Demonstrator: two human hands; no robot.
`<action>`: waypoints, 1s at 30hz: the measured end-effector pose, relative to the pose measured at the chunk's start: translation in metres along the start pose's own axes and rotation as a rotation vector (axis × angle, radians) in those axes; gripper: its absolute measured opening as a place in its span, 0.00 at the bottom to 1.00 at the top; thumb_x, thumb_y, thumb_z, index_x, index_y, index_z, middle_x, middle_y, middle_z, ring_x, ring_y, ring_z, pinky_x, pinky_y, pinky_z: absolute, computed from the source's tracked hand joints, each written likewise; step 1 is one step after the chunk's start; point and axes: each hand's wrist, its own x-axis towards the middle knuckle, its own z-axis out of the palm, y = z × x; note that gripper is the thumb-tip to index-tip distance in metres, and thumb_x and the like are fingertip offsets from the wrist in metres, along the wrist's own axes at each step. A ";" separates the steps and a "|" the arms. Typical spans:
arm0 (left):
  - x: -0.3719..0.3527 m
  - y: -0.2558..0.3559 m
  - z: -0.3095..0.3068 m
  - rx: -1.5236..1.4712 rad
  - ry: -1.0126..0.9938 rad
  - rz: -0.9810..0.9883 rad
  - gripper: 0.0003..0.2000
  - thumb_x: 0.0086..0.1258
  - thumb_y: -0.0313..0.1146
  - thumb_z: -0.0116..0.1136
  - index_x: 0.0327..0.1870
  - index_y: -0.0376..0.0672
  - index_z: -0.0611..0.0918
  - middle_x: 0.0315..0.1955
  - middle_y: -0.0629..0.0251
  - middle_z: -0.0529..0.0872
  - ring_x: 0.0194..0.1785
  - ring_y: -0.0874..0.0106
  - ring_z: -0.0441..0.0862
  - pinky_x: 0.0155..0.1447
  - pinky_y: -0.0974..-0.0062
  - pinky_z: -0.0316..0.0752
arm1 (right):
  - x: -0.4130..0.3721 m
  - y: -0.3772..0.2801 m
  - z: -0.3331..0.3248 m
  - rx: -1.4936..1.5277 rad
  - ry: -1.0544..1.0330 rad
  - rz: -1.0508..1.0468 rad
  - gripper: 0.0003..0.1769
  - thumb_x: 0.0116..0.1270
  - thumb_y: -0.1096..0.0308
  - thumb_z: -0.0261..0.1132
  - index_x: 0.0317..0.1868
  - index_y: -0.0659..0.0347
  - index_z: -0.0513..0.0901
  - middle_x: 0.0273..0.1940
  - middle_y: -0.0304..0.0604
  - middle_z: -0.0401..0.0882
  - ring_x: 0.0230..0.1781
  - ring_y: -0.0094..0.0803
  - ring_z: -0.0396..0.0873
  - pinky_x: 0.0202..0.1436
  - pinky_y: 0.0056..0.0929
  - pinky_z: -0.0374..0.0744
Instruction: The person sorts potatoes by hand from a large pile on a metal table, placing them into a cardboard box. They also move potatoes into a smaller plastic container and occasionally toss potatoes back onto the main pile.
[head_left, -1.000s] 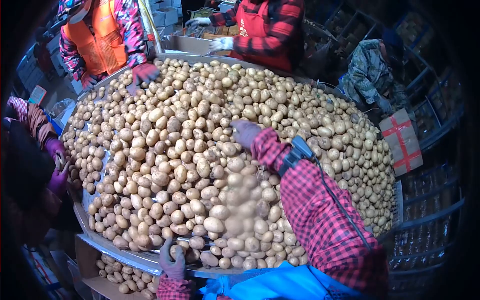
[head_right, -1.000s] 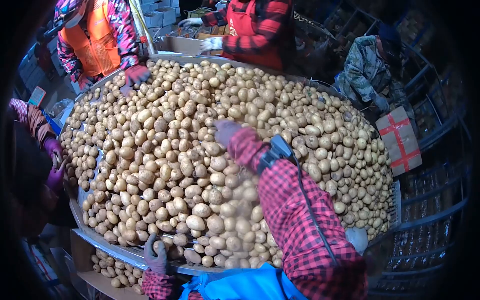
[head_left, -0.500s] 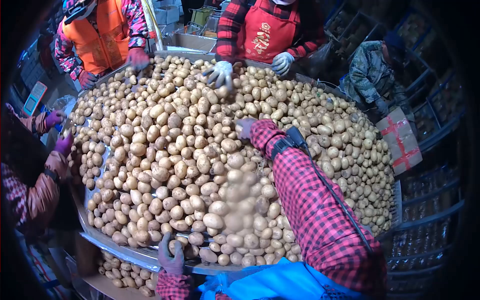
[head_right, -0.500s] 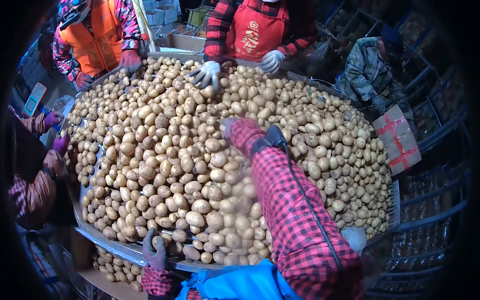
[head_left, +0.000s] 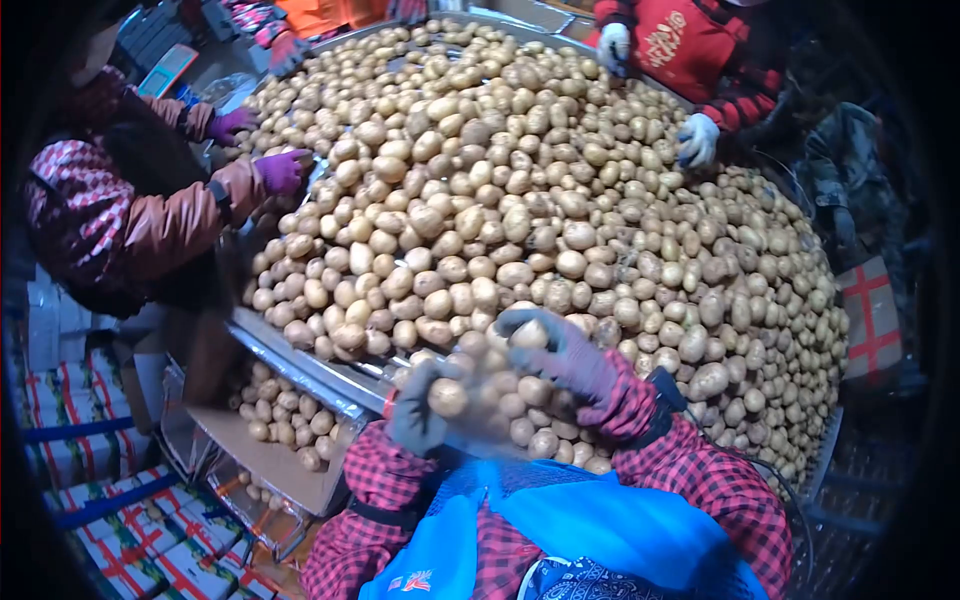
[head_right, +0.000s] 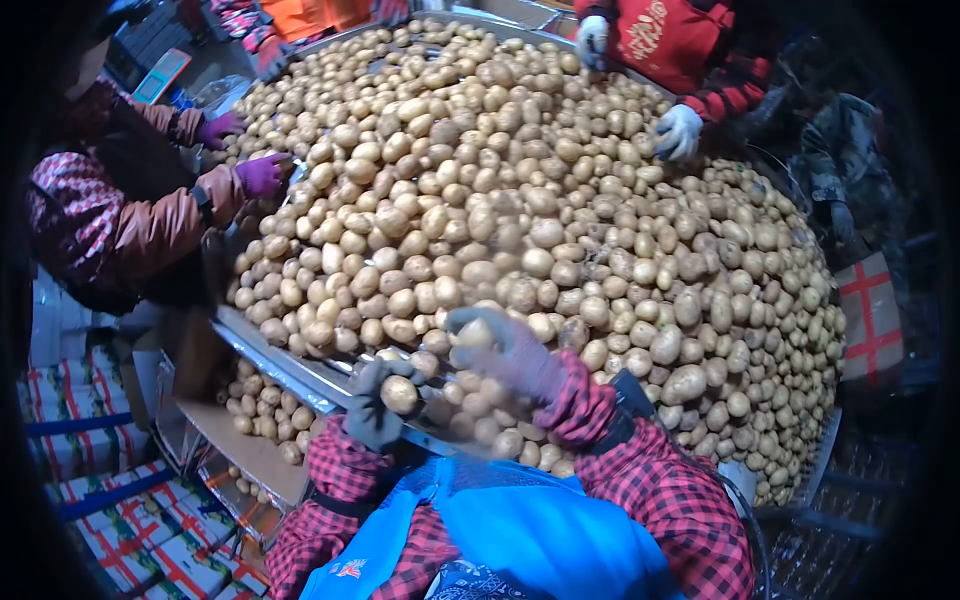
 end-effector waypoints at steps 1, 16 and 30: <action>-0.003 0.004 0.003 0.297 -0.060 0.037 0.22 0.70 0.22 0.51 0.65 0.35 0.68 0.48 0.56 0.80 0.53 0.65 0.79 0.59 0.68 0.76 | -0.001 0.000 0.016 0.058 -0.062 0.036 0.32 0.62 0.63 0.68 0.65 0.62 0.69 0.60 0.42 0.72 0.61 0.30 0.70 0.63 0.32 0.72; -0.228 0.094 -0.109 0.260 1.089 0.040 0.18 0.68 0.38 0.60 0.55 0.38 0.77 0.37 0.62 0.82 0.35 0.74 0.83 0.38 0.76 0.80 | 0.005 0.022 0.071 -0.038 -0.326 0.043 0.28 0.72 0.63 0.58 0.68 0.68 0.67 0.61 0.47 0.73 0.62 0.31 0.70 0.67 0.30 0.67; -0.193 0.080 -0.090 0.053 0.564 -0.175 0.23 0.73 0.46 0.54 0.59 0.37 0.77 0.40 0.62 0.83 0.39 0.71 0.82 0.45 0.73 0.78 | 0.000 0.022 0.075 -0.233 -0.415 -0.032 0.28 0.68 0.61 0.62 0.65 0.64 0.71 0.58 0.49 0.76 0.60 0.36 0.74 0.63 0.33 0.72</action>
